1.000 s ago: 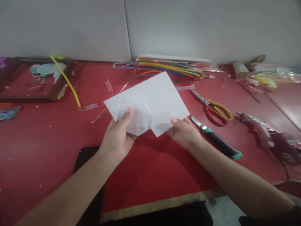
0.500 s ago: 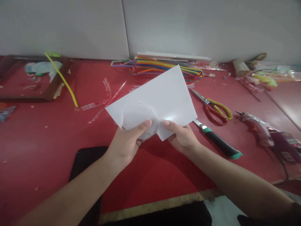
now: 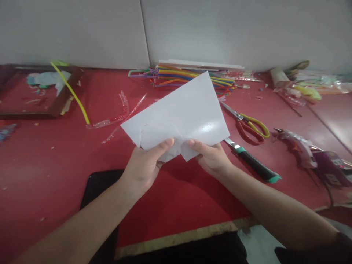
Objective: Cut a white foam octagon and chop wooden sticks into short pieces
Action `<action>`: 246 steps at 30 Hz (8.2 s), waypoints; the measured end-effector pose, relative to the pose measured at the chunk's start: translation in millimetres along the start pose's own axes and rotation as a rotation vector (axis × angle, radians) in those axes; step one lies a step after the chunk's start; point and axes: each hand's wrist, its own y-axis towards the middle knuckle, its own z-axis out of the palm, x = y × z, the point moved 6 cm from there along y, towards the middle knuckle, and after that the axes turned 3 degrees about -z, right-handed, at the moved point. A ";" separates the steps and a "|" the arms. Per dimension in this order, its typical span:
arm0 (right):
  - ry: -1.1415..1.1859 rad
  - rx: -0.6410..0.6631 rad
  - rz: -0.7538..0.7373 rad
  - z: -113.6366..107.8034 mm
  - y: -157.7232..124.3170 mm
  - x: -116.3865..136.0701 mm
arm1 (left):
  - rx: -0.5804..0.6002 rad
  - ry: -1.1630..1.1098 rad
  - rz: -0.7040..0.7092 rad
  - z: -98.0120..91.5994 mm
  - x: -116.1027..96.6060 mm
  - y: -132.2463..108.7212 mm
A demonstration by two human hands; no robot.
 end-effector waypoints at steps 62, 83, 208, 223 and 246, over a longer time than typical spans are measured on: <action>-0.021 -0.294 -0.090 -45.7 25.9 7.3 | 0.206 0.291 -0.141 9.7 10.8 -9.1; -0.952 0.584 -0.328 95.4 128.1 -26.5 | 0.236 0.848 0.698 11.6 -21.0 -23.8; -1.550 -0.108 -0.281 -69.9 -25.3 73.3 | 0.128 1.240 0.345 3.1 1.2 -1.6; -1.534 0.196 -0.126 -82.7 -81.2 63.8 | 0.275 1.771 0.935 41.3 18.3 -50.4; -1.517 0.447 -0.107 -19.8 -76.8 28.1 | 0.461 1.726 1.031 42.1 18.5 -48.4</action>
